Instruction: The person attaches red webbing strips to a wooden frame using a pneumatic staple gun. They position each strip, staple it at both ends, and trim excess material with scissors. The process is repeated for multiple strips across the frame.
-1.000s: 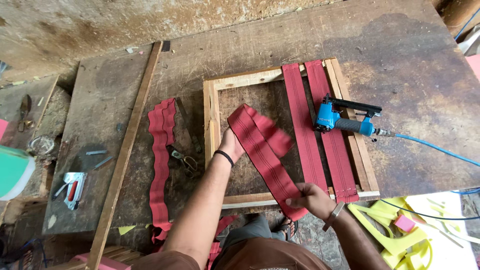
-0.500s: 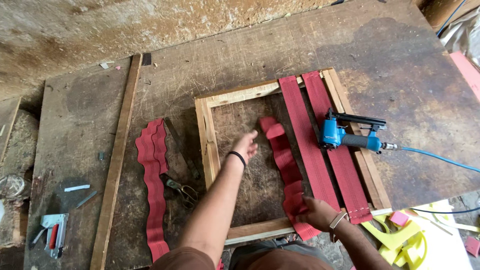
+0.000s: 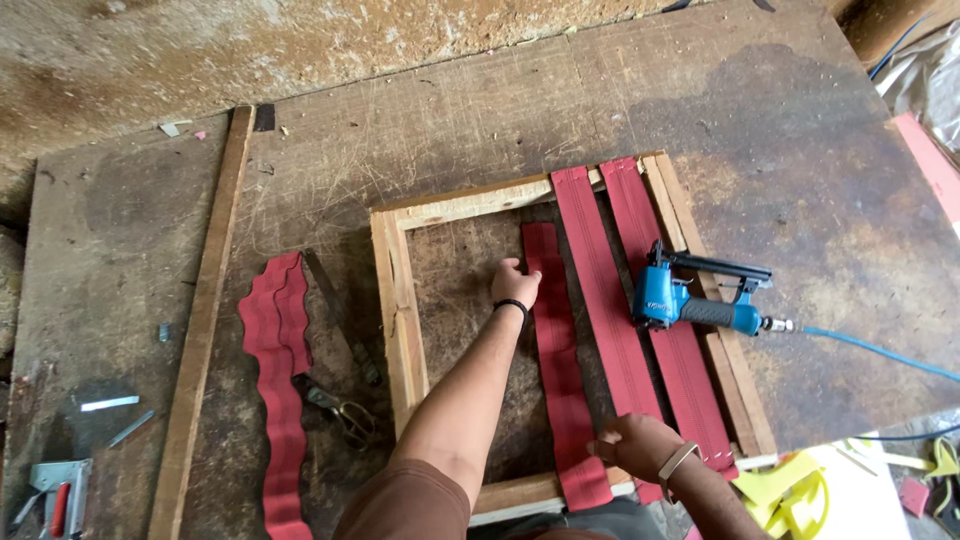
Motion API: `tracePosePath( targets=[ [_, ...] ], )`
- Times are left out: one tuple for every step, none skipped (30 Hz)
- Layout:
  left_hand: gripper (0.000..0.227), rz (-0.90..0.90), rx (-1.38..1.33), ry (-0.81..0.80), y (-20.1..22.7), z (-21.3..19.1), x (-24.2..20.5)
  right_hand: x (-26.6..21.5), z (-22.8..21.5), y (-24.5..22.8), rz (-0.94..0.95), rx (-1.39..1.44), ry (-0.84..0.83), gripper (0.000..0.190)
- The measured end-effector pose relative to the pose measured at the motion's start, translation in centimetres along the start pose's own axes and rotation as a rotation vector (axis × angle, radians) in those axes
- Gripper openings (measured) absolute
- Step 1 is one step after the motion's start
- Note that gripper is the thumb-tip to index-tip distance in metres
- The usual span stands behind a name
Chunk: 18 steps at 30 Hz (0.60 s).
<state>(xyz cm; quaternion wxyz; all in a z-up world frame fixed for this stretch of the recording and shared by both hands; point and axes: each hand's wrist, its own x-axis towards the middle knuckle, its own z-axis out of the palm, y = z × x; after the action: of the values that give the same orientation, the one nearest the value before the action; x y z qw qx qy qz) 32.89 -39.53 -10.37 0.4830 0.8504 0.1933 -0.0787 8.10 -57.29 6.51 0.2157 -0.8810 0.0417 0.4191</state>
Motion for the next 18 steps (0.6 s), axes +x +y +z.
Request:
tracePosePath(
  targets=[
    [0.065, -0.034, -0.009, 0.020, 0.6, 0.2, 0.4, 0.6, -0.6, 0.2, -0.056, 0.082, 0.068, 0.035],
    [0.066, -0.069, -0.017, 0.041, 1.3, 0.3, 0.8, 1.1, -1.2, 0.4, -0.111, 0.164, 0.137, 0.032],
    [0.067, -0.108, -0.014, 0.046, 2.0, 0.5, 1.1, 1.6, -1.9, 0.5, -0.169, 0.244, 0.199, 0.029],
    [0.069, -0.147, -0.011, 0.051, 2.5, 0.8, 1.4, 2.2, -2.7, 0.5, -0.214, 0.226, 0.221, 0.027],
    [0.071, -0.187, -0.009, 0.060, 2.8, 1.0, 1.7, 2.9, -3.5, 0.4, -0.261, 0.205, 0.242, 0.025],
    [0.070, -0.188, 0.009, 0.073, 2.9, 1.2, 2.1, 3.5, -4.2, 0.2, -0.309, 0.185, 0.263, 0.023],
    [0.070, -0.195, 0.021, 0.091, 3.0, 1.4, 2.5, 4.1, -5.3, 0.0, -0.338, 0.243, 0.284, 0.023],
    [0.071, -0.203, 0.033, 0.108, 3.0, 1.7, 2.8, 4.7, -6.3, -0.3, -0.366, 0.303, 0.303, 0.025],
    [0.067, -0.193, -0.008, 0.103, 3.0, 1.8, 3.3, 5.4, -7.2, -1.0, -0.396, 0.368, 0.330, 0.026],
    [0.064, -0.182, -0.049, 0.099, 3.0, 1.9, 3.7, 6.2, -8.1, -1.5, -0.383, 0.381, 0.361, 0.027],
    [0.061, -0.173, -0.082, 0.090, 2.8, 1.9, 3.7, 6.9, -9.0, -2.0, -0.366, 0.400, 0.389, 0.028],
    [0.054, -0.157, -0.244, 0.080, 2.5, 1.9, 3.6, 7.8, -10.0, -2.3, -0.348, 0.419, 0.418, 0.028],
    [0.048, -0.139, -0.403, 0.068, 2.2, 1.6, 3.3, 9.0, -10.9, -2.9, -0.322, 0.407, 0.472, 0.029],
    [0.044, -0.118, -0.563, 0.057, 2.0, 1.2, 2.9, 10.4, -11.6, -3.6, -0.295, 0.396, 0.526, 0.030],
    [0.041, -0.146, -0.582, 0.040, 1.9, 0.6, 2.4, 11.8, -12.4, -4.2, -0.356, 0.518, 0.574, 0.030],
    [0.039, -0.174, -0.602, 0.023, 2.0, 0.0, 1.9, 13.1, -13.1, -4.6, -0.415, 0.642, 0.621, 0.030],
    [0.037, -0.198, -0.620, 0.009, 2.3, -0.9, 1.6, 14.5, -13.8, -5.1, -0.375, 0.691, 0.601, 0.029],
    [0.035, -0.135, -0.597, 0.024, 2.7, -1.9, 1.2, 16.0, -14.6, -5.7, -0.334, 0.739, 0.581, 0.029]
  ],
)
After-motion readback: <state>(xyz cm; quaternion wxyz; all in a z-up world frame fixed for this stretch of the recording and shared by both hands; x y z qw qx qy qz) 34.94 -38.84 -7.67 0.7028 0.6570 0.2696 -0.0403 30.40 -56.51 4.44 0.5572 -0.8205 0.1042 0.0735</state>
